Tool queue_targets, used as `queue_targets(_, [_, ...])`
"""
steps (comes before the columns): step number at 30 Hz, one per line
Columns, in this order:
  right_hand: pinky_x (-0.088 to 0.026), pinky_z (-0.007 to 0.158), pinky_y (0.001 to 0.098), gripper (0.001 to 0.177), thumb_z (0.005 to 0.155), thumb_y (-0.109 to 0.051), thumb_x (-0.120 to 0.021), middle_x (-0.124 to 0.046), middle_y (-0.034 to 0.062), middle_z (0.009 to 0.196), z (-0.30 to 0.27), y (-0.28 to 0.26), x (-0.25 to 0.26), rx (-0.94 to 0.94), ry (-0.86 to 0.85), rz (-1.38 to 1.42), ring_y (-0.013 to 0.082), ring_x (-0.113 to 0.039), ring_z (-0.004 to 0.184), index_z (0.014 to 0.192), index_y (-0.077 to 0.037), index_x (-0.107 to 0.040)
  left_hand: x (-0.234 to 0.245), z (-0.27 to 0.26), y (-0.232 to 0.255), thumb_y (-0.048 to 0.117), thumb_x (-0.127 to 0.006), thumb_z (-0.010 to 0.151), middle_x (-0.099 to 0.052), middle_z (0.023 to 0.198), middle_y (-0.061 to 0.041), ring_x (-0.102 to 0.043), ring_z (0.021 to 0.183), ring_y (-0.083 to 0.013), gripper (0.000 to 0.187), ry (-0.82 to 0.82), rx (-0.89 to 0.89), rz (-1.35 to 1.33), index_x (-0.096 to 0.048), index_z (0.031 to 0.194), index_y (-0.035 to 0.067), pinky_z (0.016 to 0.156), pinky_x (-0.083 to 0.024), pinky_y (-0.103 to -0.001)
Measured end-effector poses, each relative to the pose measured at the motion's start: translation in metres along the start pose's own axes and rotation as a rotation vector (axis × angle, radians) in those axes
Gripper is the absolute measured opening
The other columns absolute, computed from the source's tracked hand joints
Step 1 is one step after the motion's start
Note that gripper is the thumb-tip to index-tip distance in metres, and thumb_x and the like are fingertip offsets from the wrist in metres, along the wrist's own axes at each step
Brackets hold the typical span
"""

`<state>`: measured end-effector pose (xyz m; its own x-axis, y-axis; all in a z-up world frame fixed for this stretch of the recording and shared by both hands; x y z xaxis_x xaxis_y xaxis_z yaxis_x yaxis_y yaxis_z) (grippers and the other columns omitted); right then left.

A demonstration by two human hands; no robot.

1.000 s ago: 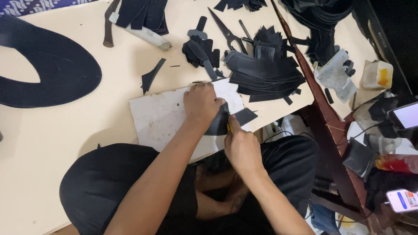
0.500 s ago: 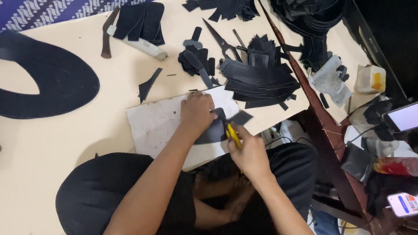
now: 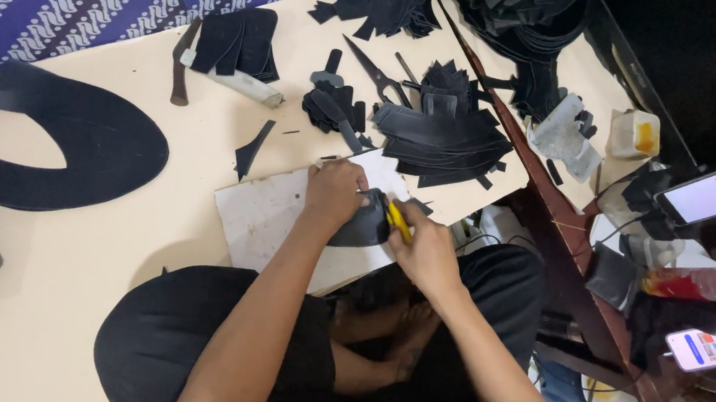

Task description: The person is using a utility knife to trim the edges of black leather pieces on a workshop table.

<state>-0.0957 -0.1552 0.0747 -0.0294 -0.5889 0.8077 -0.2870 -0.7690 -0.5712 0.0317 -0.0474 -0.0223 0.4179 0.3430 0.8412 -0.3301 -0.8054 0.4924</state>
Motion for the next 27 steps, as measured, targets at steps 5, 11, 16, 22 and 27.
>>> queue_targets(5, [-0.060,0.081,0.0491,0.046,0.084,-0.001,-0.065,-0.073,0.0286,0.108,-0.002,-0.001,-0.006,-0.019,0.004,0.010,0.0461,-0.070,0.103,0.130,0.000,-0.066,0.003,0.000,0.003,0.023,-0.078,0.082,-0.071,0.095,-0.003,-0.068,0.105,-0.0284,0.007,0.006,0.024,-0.058,-0.077,0.089,0.023,0.096,-0.048,-0.046])
queue_targets(11, [-0.061,0.079,0.0480,0.046,0.084,-0.001,-0.066,-0.073,0.0278,0.109,-0.001,-0.003,-0.010,-0.007,0.007,-0.022,0.0446,-0.071,0.101,0.130,0.002,-0.065,0.004,-0.002,0.004,0.019,-0.076,0.082,-0.072,0.091,-0.004,-0.069,0.103,-0.0284,0.006,0.031,0.048,-0.075,-0.077,0.088,0.022,0.092,-0.052,-0.046])
queue_targets(16, [-0.061,0.078,0.0495,0.046,0.083,0.001,-0.067,-0.073,0.0288,0.108,-0.002,-0.007,-0.010,0.012,0.016,-0.044,0.0449,-0.071,0.101,0.130,0.004,-0.064,0.006,-0.005,0.005,0.015,-0.074,0.083,-0.071,0.090,-0.006,-0.068,0.103,-0.0314,0.006,0.083,0.035,-0.121,-0.077,0.086,0.018,0.092,-0.052,-0.047])
queue_targets(22, [-0.061,0.074,0.0526,0.047,0.084,-0.001,-0.067,-0.073,0.0300,0.104,0.001,-0.009,-0.014,0.033,0.017,-0.126,0.0479,-0.072,0.094,0.130,0.004,-0.065,0.012,-0.002,0.009,0.025,-0.076,0.085,-0.074,0.093,-0.008,-0.068,0.104,-0.0313,0.010,0.026,0.066,-0.110,-0.079,0.089,0.017,0.094,-0.052,-0.048])
queue_targets(27, [-0.060,0.076,0.0548,0.049,0.086,-0.009,-0.062,-0.073,0.0296,0.102,0.004,-0.012,-0.018,-0.040,-0.047,-0.242,0.0478,-0.072,0.096,0.135,-0.003,-0.063,0.006,0.002,0.007,0.037,-0.074,0.086,-0.071,0.091,-0.007,-0.068,0.103,-0.0313,0.023,0.065,0.123,-0.059,-0.077,0.088,0.014,0.095,-0.051,-0.050])
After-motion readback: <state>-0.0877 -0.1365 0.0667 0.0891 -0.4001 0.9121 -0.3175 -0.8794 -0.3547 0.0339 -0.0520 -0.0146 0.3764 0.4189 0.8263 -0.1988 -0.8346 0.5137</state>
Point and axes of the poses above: each hand's wrist, its own z-axis towards the middle knuckle, its own x-axis out of the back of the hand, y = z × x, the point moved 4 cm from there along z, towards the middle knuckle
